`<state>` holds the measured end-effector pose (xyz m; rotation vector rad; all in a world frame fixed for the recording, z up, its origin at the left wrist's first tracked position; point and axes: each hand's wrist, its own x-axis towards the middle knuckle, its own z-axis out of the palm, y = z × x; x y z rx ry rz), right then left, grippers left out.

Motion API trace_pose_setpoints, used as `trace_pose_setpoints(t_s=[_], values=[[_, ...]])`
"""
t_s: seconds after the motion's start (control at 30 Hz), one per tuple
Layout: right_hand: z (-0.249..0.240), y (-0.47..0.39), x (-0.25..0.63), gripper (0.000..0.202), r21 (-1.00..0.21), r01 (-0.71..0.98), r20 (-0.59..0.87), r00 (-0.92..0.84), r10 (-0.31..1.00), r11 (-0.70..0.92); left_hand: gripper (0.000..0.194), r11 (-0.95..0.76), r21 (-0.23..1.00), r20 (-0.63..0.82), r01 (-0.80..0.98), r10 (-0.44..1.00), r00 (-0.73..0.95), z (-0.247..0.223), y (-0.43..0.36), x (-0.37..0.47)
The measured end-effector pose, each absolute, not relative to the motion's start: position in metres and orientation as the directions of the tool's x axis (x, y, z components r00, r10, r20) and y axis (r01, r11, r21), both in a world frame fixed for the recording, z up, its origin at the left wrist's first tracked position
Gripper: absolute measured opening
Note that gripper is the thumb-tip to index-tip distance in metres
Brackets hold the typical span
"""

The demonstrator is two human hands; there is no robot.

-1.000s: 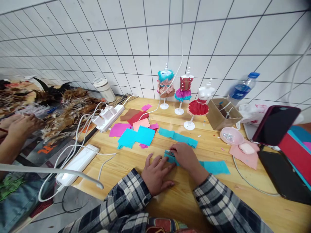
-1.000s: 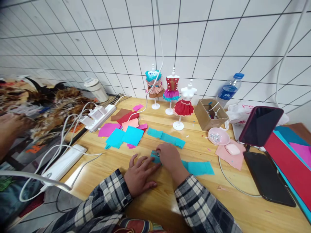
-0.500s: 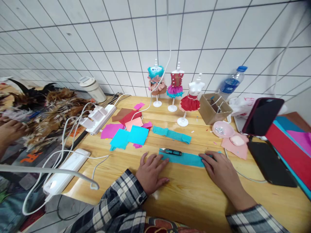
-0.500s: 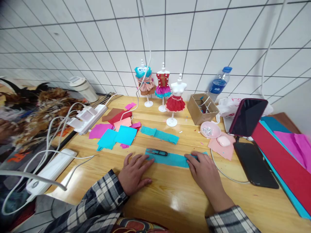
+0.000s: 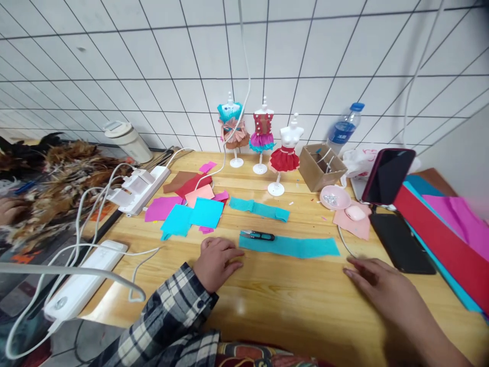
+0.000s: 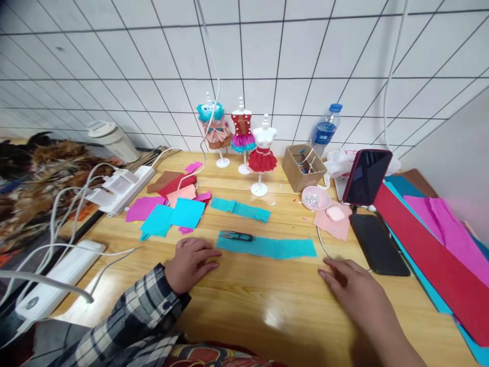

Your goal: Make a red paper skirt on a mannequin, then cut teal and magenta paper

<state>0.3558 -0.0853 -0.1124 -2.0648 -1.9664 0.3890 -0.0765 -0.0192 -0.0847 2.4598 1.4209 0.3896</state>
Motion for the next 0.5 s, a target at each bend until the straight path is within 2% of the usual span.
trace_pose_setpoints(t_s=[0.1, 0.2, 0.27, 0.4, 0.5], values=[[-0.119, -0.090, 0.340, 0.030, -0.345, 0.937, 0.033, 0.070, 0.997, -0.054, 0.009, -0.509, 0.359, 0.096, 0.782, 0.854, 0.512, -0.087, -0.014, -0.060], [-0.120, -0.089, 0.327, 0.029, -0.326, 0.945, 0.066, 0.046, 0.997, -0.022, 0.013, -0.543, 0.349, 0.131, 0.764, 0.835, 0.534, -0.089, -0.013, -0.054], [-0.114, -0.083, 0.322, 0.028, -0.370, 0.929, 0.087, 0.045, 0.995, -0.010, 0.016, -0.537, 0.340, 0.180, 0.772, 0.843, 0.507, -0.090, -0.010, -0.063], [-0.074, -0.047, 0.319, 0.028, -0.506, 0.854, 0.110, 0.202, 0.973, -0.120, 0.024, -0.407, 0.321, 0.332, 0.855, 0.894, 0.301, -0.087, 0.009, -0.108], [-0.025, 0.004, 0.316, 0.031, -0.574, 0.810, 0.289, 0.338, 0.896, -0.120, 0.025, -0.288, 0.303, 0.429, 0.908, 0.892, 0.140, -0.085, 0.029, -0.146]])
